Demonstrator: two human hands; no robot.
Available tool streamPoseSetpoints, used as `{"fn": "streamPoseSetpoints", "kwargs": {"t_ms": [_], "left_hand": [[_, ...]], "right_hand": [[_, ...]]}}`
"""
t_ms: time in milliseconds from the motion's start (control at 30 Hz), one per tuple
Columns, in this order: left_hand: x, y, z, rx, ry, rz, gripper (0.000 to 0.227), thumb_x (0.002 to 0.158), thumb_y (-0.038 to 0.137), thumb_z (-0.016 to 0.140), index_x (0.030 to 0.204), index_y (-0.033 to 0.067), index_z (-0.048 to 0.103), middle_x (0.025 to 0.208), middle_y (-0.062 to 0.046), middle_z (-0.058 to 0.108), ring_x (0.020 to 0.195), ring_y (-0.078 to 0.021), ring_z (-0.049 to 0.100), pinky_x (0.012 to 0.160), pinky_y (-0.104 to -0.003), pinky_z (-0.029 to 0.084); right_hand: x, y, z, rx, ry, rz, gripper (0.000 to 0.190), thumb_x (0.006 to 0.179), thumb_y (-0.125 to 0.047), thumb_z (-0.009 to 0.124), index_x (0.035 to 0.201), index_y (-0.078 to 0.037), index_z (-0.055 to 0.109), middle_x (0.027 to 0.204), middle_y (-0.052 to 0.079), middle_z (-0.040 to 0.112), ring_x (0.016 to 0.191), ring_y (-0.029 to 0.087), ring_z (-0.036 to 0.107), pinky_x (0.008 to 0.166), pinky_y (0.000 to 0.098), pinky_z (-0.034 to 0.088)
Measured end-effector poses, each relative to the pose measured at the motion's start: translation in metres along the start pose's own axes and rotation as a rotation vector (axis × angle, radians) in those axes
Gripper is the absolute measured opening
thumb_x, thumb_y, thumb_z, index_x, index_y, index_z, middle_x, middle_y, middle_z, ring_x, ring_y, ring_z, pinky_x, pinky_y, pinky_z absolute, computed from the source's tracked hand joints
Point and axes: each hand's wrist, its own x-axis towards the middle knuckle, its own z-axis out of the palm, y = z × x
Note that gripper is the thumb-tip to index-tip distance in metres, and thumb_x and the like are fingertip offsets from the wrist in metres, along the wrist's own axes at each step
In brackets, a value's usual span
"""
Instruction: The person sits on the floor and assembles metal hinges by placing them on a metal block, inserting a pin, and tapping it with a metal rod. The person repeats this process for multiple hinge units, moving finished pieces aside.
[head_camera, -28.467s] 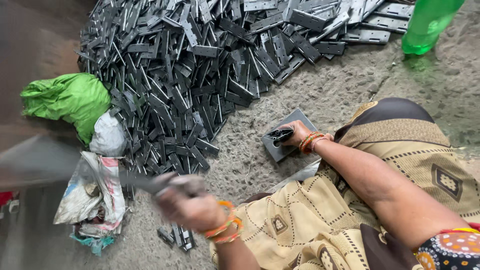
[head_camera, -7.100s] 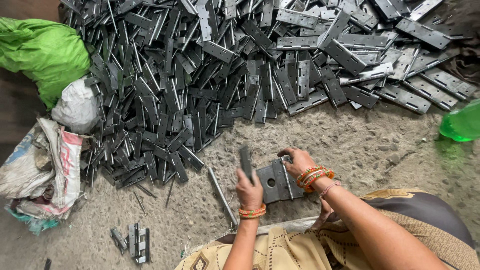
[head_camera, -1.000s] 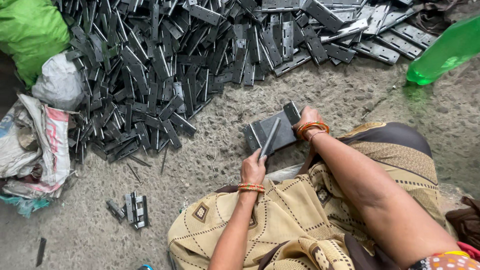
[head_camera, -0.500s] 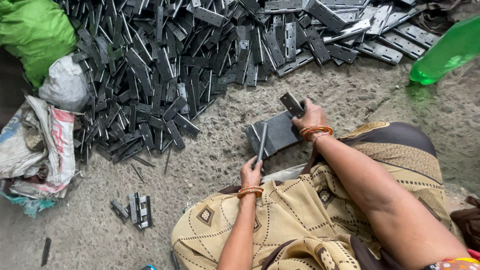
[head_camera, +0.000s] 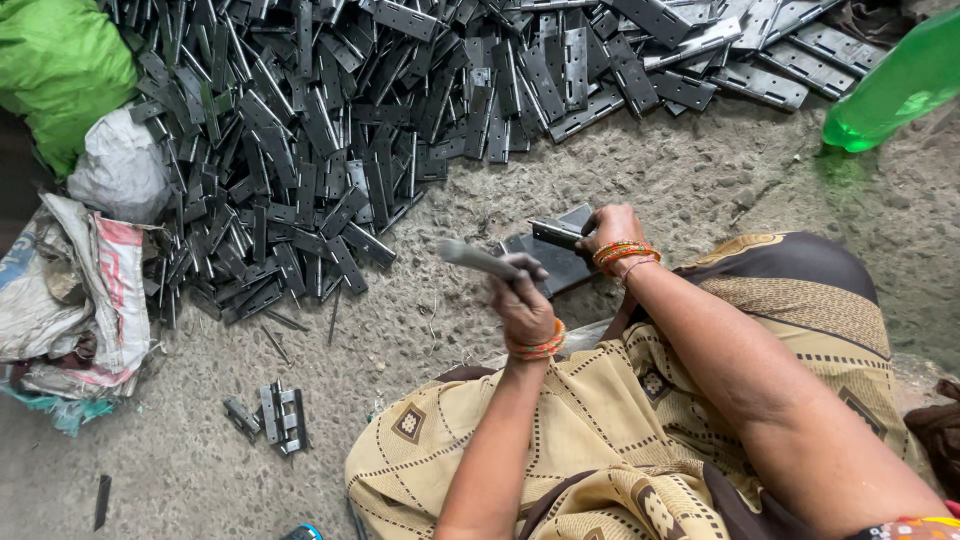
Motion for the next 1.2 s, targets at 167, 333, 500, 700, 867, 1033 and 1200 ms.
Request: {"fn": "streamPoseSetpoints", "kwargs": {"t_ms": [167,333,500,700,867,1033,1200], "left_hand": [[-0.067,-0.088,0.012,0.739,-0.482,-0.712,0.030,0.106,0.034,0.052,0.100,0.0065,0.062,0.069,-0.018,0.066,0.063,-0.0354,0.069,0.054,-0.047,0.053],[-0.062,-0.077,-0.003,0.688,-0.323,-0.479,0.038,0.106,0.037,0.058,0.089,0.0040,0.069,0.069,-0.022,0.068,0.066,-0.0375,0.068,0.055,-0.047,0.050],[-0.024,0.001,0.012,0.234,-0.062,-0.367,0.036,0.109,0.036,0.050,0.098,0.0027,0.061,0.064,-0.013,0.062,0.053,-0.0274,0.062,0.047,-0.038,0.045],[-0.046,-0.041,0.026,0.402,-0.112,-0.278,0.033,0.109,0.033,0.047,0.105,0.0018,0.057,0.062,-0.014,0.059,0.052,-0.0282,0.061,0.047,-0.041,0.045],[-0.084,-0.110,0.026,0.783,-0.400,-0.462,0.038,0.106,0.035,0.058,0.089,0.0018,0.065,0.072,-0.025,0.066,0.066,-0.0449,0.064,0.057,-0.051,0.049],[-0.072,-0.078,0.013,0.618,-0.265,-0.611,0.033,0.105,0.031,0.054,0.095,0.0026,0.066,0.068,-0.023,0.066,0.063,-0.0400,0.068,0.054,-0.050,0.047],[-0.084,-0.062,0.017,0.307,-0.060,-0.333,0.033,0.109,0.032,0.051,0.102,0.0006,0.058,0.069,-0.020,0.065,0.060,-0.0384,0.066,0.057,-0.048,0.049]], "right_hand": [[0.000,0.008,0.006,-0.122,0.155,-0.169,0.021,0.065,-0.025,0.095,0.082,-0.019,0.085,0.093,0.009,0.077,0.089,0.029,0.074,0.082,0.0397,0.059],[0.005,0.011,0.013,-0.060,0.033,-0.020,0.023,0.067,-0.027,0.094,0.087,-0.022,0.084,0.093,0.010,0.078,0.090,0.030,0.074,0.083,0.0409,0.058],[0.012,0.018,0.011,-0.061,0.017,0.008,0.027,0.064,-0.030,0.096,0.087,-0.023,0.084,0.093,0.010,0.077,0.090,0.030,0.074,0.082,0.0420,0.057],[0.015,0.023,0.020,-0.064,0.068,-0.041,0.027,0.062,-0.030,0.097,0.084,-0.023,0.084,0.093,0.009,0.076,0.090,0.031,0.073,0.081,0.0425,0.058],[0.026,0.039,0.031,-0.151,0.067,0.011,0.026,0.066,-0.026,0.094,0.089,-0.022,0.083,0.095,0.011,0.077,0.092,0.031,0.074,0.082,0.0421,0.058],[0.035,0.032,0.032,-0.134,-0.037,0.051,0.029,0.067,-0.030,0.094,0.093,-0.023,0.083,0.098,0.009,0.078,0.097,0.030,0.073,0.084,0.0437,0.058],[0.023,0.033,0.035,-0.148,0.007,0.063,0.050,0.062,-0.031,0.098,0.105,-0.014,0.077,0.107,0.015,0.074,0.102,0.034,0.070,0.085,0.0460,0.056]]}}
